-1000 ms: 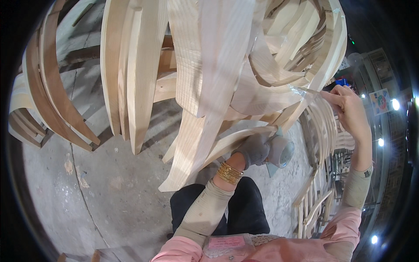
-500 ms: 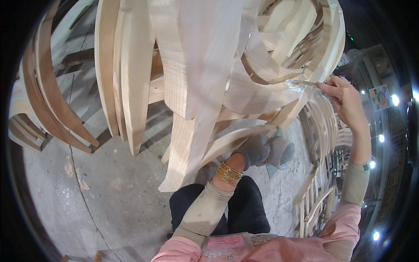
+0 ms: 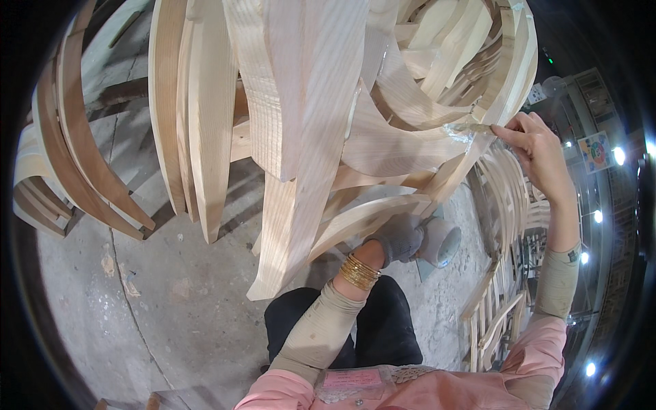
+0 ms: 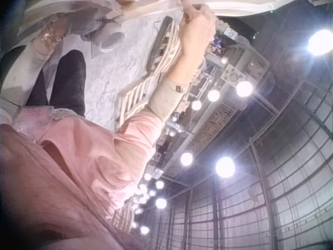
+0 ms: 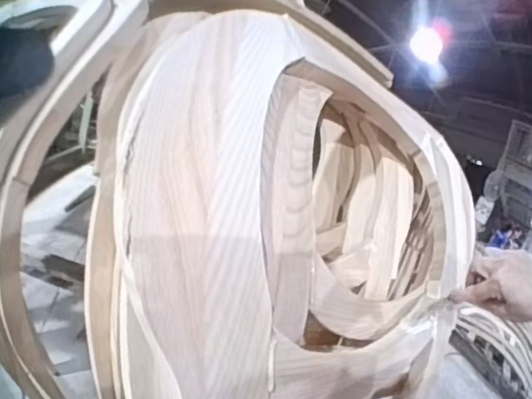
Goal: The person paints the frame of a wooden chair with a white substance using a brush. They hold a small container in one hand and apply the paint to various parts of the chair frame, including the legs and backrest, while sitting on the floor.
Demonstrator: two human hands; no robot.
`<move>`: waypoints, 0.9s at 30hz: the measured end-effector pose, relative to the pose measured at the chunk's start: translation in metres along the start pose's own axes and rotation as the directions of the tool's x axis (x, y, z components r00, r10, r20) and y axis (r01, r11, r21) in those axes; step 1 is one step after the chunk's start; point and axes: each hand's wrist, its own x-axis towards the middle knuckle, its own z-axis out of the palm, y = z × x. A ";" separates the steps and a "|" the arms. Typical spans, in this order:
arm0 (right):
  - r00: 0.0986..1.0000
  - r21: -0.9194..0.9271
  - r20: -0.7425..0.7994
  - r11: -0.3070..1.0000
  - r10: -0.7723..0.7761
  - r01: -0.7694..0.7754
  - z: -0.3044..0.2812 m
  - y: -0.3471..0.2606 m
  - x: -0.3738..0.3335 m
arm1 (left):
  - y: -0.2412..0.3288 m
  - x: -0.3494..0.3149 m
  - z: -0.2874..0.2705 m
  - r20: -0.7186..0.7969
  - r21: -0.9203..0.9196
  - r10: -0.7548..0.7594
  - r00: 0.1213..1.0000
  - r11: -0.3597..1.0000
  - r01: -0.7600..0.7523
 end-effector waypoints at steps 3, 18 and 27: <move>0.999 0.010 0.030 1.000 0.015 -0.015 -0.004 0.004 -0.002 | 0.004 0.001 0.000 0.053 -0.043 -0.046 0.998 0.998 0.048; 1.000 0.009 0.023 1.000 0.011 -0.011 -0.002 0.003 -0.005 | 0.006 -0.003 0.003 0.090 -0.178 -0.063 0.994 0.981 0.079; 0.999 -0.043 -0.039 0.998 -0.037 0.036 0.005 0.006 -0.009 | 0.010 -0.008 0.004 0.076 -0.150 -0.084 0.993 0.984 0.095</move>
